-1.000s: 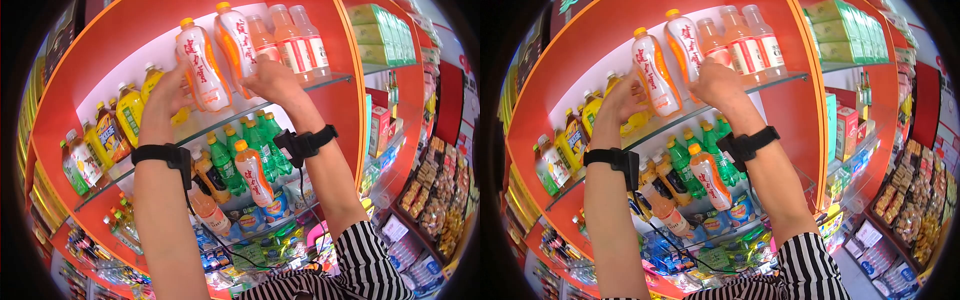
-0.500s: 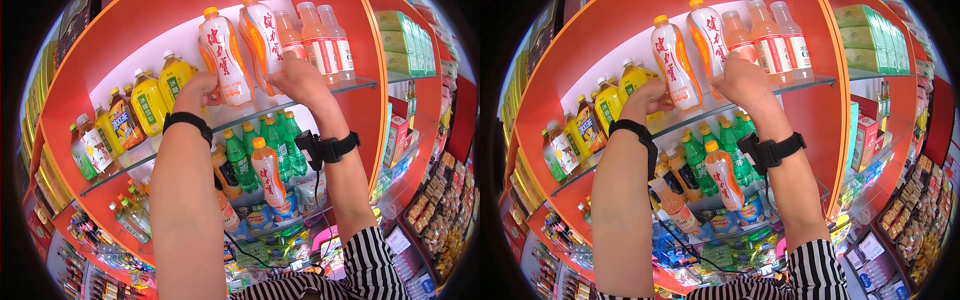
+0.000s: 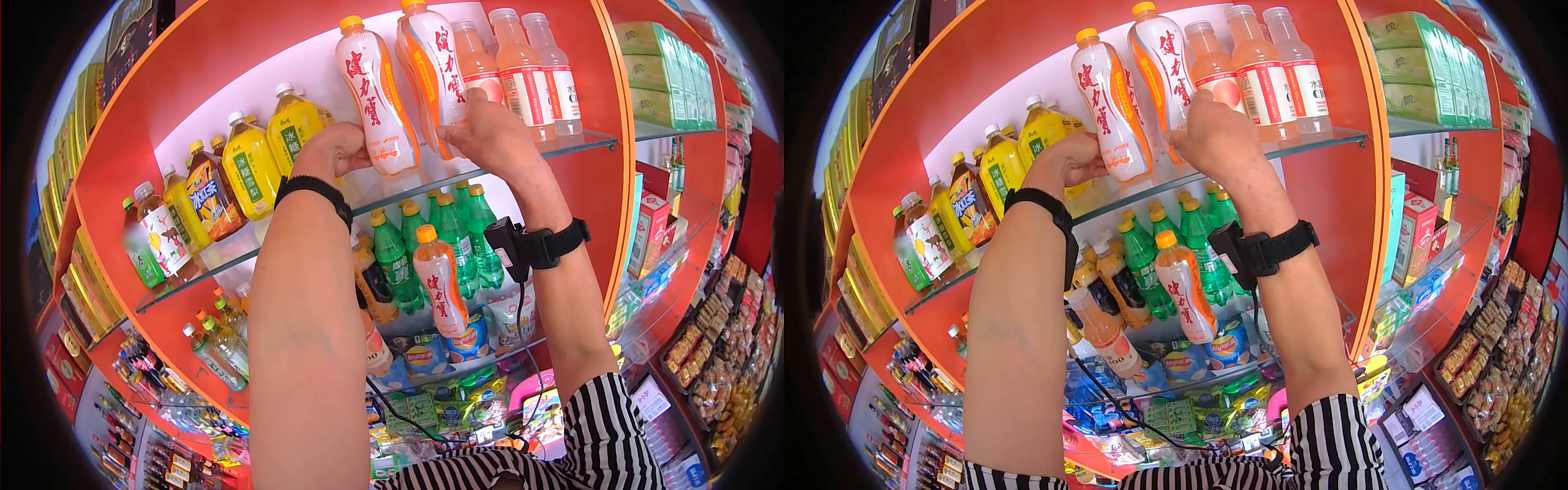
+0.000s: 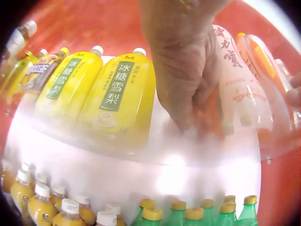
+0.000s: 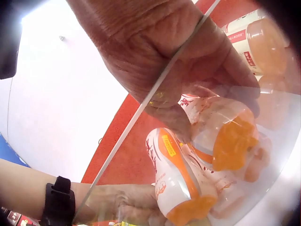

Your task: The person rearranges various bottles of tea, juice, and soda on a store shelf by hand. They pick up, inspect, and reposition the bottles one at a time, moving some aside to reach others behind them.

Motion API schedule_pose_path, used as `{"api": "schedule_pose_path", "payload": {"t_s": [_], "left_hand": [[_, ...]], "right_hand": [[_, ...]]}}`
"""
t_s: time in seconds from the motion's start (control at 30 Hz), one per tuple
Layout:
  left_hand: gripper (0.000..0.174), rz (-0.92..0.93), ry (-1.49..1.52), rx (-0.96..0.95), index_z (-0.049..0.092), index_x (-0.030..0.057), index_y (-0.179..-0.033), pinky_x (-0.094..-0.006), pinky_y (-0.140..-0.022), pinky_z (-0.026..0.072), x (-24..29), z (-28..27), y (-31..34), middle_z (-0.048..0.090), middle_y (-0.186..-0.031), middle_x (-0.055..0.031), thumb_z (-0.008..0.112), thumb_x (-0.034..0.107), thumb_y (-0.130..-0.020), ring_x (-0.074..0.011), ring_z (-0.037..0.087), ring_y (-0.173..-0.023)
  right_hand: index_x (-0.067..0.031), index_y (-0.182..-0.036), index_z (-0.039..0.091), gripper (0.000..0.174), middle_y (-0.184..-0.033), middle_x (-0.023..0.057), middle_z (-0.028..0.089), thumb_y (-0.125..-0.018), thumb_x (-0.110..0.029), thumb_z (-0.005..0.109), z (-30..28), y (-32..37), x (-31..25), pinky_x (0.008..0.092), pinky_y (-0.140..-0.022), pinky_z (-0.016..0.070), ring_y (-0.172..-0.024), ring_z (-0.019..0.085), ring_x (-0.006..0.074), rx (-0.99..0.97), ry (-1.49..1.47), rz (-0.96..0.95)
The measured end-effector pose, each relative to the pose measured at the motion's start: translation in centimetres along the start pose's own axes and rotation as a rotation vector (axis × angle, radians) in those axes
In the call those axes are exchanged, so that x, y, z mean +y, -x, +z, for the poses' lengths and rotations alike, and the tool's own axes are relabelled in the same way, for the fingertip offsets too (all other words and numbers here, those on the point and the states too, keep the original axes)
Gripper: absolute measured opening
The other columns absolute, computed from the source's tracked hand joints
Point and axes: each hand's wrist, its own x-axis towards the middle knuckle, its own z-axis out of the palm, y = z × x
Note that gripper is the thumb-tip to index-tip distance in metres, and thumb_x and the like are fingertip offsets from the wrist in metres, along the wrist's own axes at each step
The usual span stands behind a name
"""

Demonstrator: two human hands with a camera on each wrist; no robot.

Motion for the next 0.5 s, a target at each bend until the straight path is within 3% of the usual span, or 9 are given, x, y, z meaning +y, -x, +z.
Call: {"api": "schedule_pose_path", "payload": {"t_s": [0.33, 0.4, 0.5], "left_hand": [[0.025, 0.023, -0.065, -0.098, 0.059, 0.0091, -0.114, -0.0300, -0.091, 0.0471, -0.4, -0.3, 0.1, 0.063, -0.112, -0.0038, 0.060, 0.018, -0.091, -0.0140, 0.060, -0.100], [0.023, 0.038, -0.060, -0.104, 0.060, 0.0131, -0.111, -0.0282, -0.087, 0.0466, -0.8, -0.4, -0.3, 0.066, -0.103, -0.0019, 0.060, 0.021, -0.089, -0.0120, 0.061, -0.094], [0.021, 0.030, -0.085, -0.059, 0.060, 0.0125, -0.110, -0.0297, -0.086, 0.0473, -0.9, -0.3, -0.6, 0.066, -0.100, -0.0022, 0.057, 0.019, -0.090, -0.0132, 0.061, -0.093]], "right_hand": [[0.0030, -0.098, 0.050, 0.044, -0.087, 0.0232, 0.064, -0.080, -0.033, 0.068, 0.2, -0.2, 0.2, 0.0433, -0.074, 0.0492, -0.085, 0.064, 0.0368, -0.003, 0.003, 0.013], [0.0030, -0.098, 0.050, 0.045, -0.087, 0.0232, 0.064, -0.079, -0.033, 0.068, 0.3, -0.2, 0.2, 0.0435, -0.074, 0.0493, -0.085, 0.064, 0.0369, 0.006, -0.001, 0.002], [0.0031, -0.099, 0.050, 0.045, -0.087, 0.0231, 0.064, -0.079, -0.033, 0.069, 0.5, -0.2, 0.4, 0.0437, -0.073, 0.0495, -0.085, 0.064, 0.0371, 0.013, -0.008, -0.009]]}}
